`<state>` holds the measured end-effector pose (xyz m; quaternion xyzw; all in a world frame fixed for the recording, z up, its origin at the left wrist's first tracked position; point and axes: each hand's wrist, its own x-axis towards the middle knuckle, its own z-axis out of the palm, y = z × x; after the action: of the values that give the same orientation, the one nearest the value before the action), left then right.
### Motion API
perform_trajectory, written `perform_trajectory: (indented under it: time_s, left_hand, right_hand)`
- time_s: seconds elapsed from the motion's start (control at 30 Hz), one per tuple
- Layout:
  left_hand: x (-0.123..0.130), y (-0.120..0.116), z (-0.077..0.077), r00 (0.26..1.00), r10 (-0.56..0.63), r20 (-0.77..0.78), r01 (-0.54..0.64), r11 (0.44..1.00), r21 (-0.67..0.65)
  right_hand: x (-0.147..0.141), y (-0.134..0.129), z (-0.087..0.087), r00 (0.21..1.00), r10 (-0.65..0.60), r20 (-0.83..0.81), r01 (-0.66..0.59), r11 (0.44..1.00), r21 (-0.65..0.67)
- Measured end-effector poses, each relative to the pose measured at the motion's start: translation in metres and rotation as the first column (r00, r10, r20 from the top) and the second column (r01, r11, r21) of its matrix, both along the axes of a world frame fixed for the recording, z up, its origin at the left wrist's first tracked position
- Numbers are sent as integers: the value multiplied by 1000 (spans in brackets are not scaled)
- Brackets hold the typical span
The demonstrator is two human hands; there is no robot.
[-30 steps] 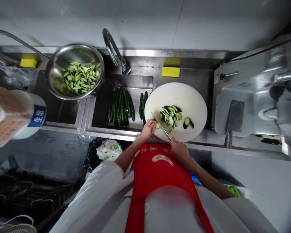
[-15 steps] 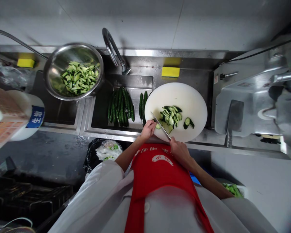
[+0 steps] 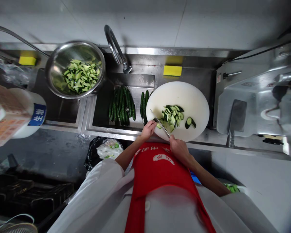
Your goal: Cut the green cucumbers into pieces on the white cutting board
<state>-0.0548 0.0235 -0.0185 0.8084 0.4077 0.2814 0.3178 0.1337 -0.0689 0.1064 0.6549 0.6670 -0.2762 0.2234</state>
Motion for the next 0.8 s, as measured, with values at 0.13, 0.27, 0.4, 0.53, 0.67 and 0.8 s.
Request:
perform_trajectory:
  time_s: [0.13, 0.27, 0.4, 0.53, 0.67, 0.8]
  left_hand:
    - [-3, 0, -6, 998, -28, -57, 28, 1000, 5]
    - [-3, 1, -9, 996, -54, -72, 55, 998, 10]
    - [-3, 1, -10, 999, -51, -19, 52, 997, 61]
    - [-2, 2, -10, 998, -52, 20, 50, 995, 91]
    - [-4, 2, -13, 998, -47, 38, 42, 991, 130]
    - [-7, 1, -18, 998, -66, 2, 65, 987, 148]
  right_hand:
    - [0, 0, 1, 1000, 16, 9, -16, 1000, -26]
    - [-1, 1, 5, 1000, 25, 7, -25, 1000, -5]
    - [-3, 1, 7, 1000, 17, -2, -17, 999, -50]
    - [-4, 0, 5, 1000, 28, -15, -28, 999, -42]
    - [-4, 0, 3, 1000, 4, -6, -5, 998, -57]
    - [-5, 0, 5, 999, 24, -28, -24, 999, -30]
